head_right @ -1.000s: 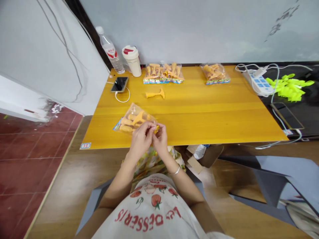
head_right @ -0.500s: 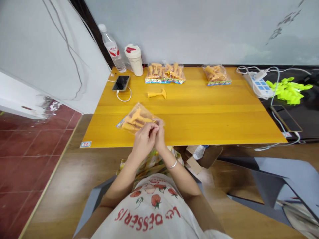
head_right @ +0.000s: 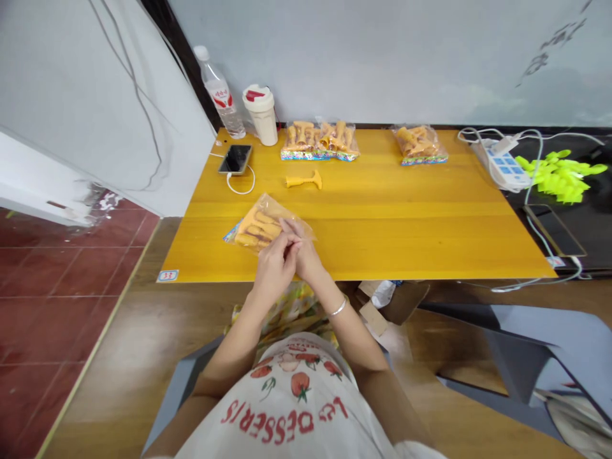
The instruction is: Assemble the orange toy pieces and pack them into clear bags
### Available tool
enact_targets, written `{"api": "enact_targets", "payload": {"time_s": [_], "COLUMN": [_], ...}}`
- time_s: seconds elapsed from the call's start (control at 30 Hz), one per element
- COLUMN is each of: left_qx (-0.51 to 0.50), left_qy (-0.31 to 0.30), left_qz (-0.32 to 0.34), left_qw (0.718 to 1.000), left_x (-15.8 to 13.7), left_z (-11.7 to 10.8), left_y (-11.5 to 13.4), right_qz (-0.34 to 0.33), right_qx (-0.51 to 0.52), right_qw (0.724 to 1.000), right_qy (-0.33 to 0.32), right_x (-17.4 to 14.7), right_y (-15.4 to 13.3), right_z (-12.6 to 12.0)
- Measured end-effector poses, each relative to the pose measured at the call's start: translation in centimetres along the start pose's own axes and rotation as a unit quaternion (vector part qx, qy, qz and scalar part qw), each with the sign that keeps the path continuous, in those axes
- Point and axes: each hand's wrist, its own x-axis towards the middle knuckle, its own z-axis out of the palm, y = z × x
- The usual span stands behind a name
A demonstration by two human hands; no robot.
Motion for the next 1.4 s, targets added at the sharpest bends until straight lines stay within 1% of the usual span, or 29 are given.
{"api": "enact_targets", "payload": {"time_s": [0.1,0.2,0.27,0.3,0.33,0.37,0.4,0.43,0.47,0.5,0.53,0.57,0.6,0.67,0.73,0.8,0.83,0.87,0.9,0.93,0.97,1.03,1.07,1.1,1.17,1.2,1.23,1.3,1.4], "left_qx": [-0.001,-0.005,-0.007,-0.007,-0.006,-0.007,-0.008,-0.009,-0.01,-0.01,-0.009,-0.007,-0.005,-0.003,-0.003,-0.004,-0.004,-0.005,-0.007,-0.009,-0.012,-0.021,-0.024,-0.027,-0.028,-0.026,-0.022,-0.016,-0.011], "left_qy": [0.01,0.027,0.039,0.044,0.048,0.052,0.054,0.055,0.055,0.054,0.052,0.05,0.048,0.048,0.051,0.053,0.053,0.054,0.055,0.055,0.056,0.061,0.063,0.066,0.071,0.071,0.071,0.07,0.069], "left_qz": [-0.015,-0.023,-0.025,-0.026,-0.027,-0.027,-0.026,-0.024,-0.022,-0.021,-0.02,-0.02,-0.02,-0.02,-0.018,-0.017,-0.016,-0.017,-0.018,-0.022,-0.026,-0.036,-0.041,-0.044,-0.049,-0.05,-0.05,-0.048,-0.045], "left_qw": [1.0,0.999,0.999,0.999,0.998,0.998,0.998,0.998,0.998,0.998,0.998,0.999,0.999,0.999,0.999,0.998,0.998,0.998,0.998,0.998,0.998,0.997,0.997,0.996,0.996,0.996,0.996,0.996,0.997], "left_x": [0.5,0.9,1.1,1.1,1.2,1.2,1.2,1.2,1.1,1.1,1.1,1.1,1.0,0.9,0.8,0.7,0.7,0.7,0.7,0.8,0.9,1.2,1.5,1.8,2.3,2.5,2.7,2.9,2.8], "left_z": [-0.3,-0.6,-0.9,-1.1,-1.3,-1.4,-1.5,-1.6,-1.6,-1.5,-1.4,-1.2,-1.1,-1.0,-1.0,-1.2,-1.3,-1.3,-1.4,-1.4,-1.3,-1.2,-1.1,-1.0,-0.8,-0.7,-0.7,-0.5,-0.3], "left_y": [-0.3,-0.8,-1.2,-1.4,-1.6,-1.8,-1.9,-2.0,-2.0,-2.0,-2.0,-1.9,-1.8,-1.6,-1.5,-1.5,-1.6,-1.6,-1.7,-1.8,-1.8,-1.9,-1.9,-1.9,-1.7,-1.6,-1.5,-1.3,-1.1], "right_qz": [-0.057,-0.077,-0.079,-0.076,-0.064,-0.051,-0.045,-0.045,-0.048,-0.053,-0.057,-0.06,-0.058,-0.037,-0.017,0.0,0.005,0.006,0.0,-0.013,-0.029,-0.063,-0.069,-0.064,-0.04,-0.022,0.004,0.05,0.087], "right_qx": [-0.045,-0.082,-0.101,-0.118,-0.135,-0.159,-0.196,-0.236,-0.274,-0.306,-0.334,-0.361,-0.391,-0.463,-0.52,-0.556,-0.565,-0.566,-0.555,-0.531,-0.492,-0.364,-0.282,-0.199,-0.067,-0.022,0.013,0.07,0.133], "right_qw": [0.995,0.989,0.984,0.978,0.968,0.959,0.957,0.954,0.952,0.947,0.939,0.929,0.917,0.882,0.845,0.817,0.811,0.812,0.822,0.842,0.869,0.928,0.95,0.961,0.964,0.959,0.954,0.947,0.946], "right_qy": [-0.071,-0.093,-0.124,-0.155,-0.201,-0.229,-0.211,-0.179,-0.128,-0.081,-0.055,-0.045,-0.053,-0.082,-0.124,-0.152,-0.154,-0.145,-0.125,-0.093,-0.051,0.056,0.118,0.179,0.252,0.283,0.298,0.308,0.281], "right_x": [-0.1,-0.6,-0.4,0.0,0.7,1.8,3.1,4.8,6.6,8.5,10.3,12.0,13.5,15.6,16.5,16.6,16.4,16.0,15.6,14.9,14.0,11.4,9.7,7.8,3.7,1.7,-0.2,-3.1,-5.1], "right_y": [-0.1,-0.9,-2.1,-2.9,-3.6,-4.3,-4.7,-5.0,-4.9,-4.6,-4.1,-3.5,-2.8,-1.3,-0.1,0.7,0.9,1.1,1.1,1.0,0.8,0.2,-0.1,-0.4,-0.8,-0.9,-0.9,-0.8,-0.7], "right_z": [-0.7,-1.6,-3.5,-4.8,-6.2,-7.6,-8.7,-9.4,-9.8,-9.6,-9.0,-8.0,-6.8,-4.2,-2.1,-1.3,-1.3,-1.7,-2.4,-3.3,-4.4,-6.8,-8.0,-9.0,-10.3,-10.6,-10.5,-9.5,-6.6]}}
